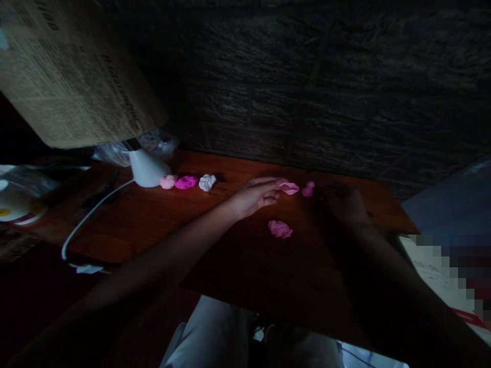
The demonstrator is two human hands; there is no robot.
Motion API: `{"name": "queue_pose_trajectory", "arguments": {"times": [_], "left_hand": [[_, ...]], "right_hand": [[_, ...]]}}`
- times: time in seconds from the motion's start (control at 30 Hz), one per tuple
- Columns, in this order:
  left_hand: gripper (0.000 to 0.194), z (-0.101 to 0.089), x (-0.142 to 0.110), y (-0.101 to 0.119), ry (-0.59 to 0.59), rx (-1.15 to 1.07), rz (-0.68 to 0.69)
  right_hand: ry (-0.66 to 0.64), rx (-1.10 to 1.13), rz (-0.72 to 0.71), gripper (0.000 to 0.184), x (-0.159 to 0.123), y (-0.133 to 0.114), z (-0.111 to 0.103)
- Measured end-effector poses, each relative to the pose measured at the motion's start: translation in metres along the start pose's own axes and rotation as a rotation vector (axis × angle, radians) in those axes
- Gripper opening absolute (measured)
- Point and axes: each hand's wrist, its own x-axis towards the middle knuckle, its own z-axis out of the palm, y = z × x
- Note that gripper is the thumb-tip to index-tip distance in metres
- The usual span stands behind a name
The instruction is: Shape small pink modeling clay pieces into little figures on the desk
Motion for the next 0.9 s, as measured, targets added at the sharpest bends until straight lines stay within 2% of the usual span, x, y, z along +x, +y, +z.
{"name": "queue_pose_trajectory", "arguments": {"times": [0.13,0.27,0.4,0.63,0.8,0.9], "left_hand": [[0.030,0.001,-0.002,-0.001,-0.040,0.004,-0.009],[0.030,0.003,-0.002,-0.002,-0.031,0.053,-0.029],[0.027,0.003,-0.002,-0.004,-0.027,0.084,-0.013],[0.027,0.004,-0.003,-0.003,-0.038,0.108,-0.007],[0.022,0.006,-0.003,-0.002,0.013,0.194,0.045],[0.021,0.008,-0.002,-0.002,0.060,0.247,0.103]], "right_hand": [[-0.044,-0.152,-0.088,0.022,0.001,0.004,0.000],[-0.085,-0.139,-0.155,0.025,0.002,0.008,0.003],[-0.123,-0.137,-0.257,0.036,0.004,0.015,0.009],[-0.093,-0.023,-0.187,0.040,0.007,0.019,0.012],[-0.138,0.260,-0.152,0.044,-0.006,0.002,0.010],[-0.196,0.349,-0.128,0.045,-0.018,-0.012,0.012]]}}
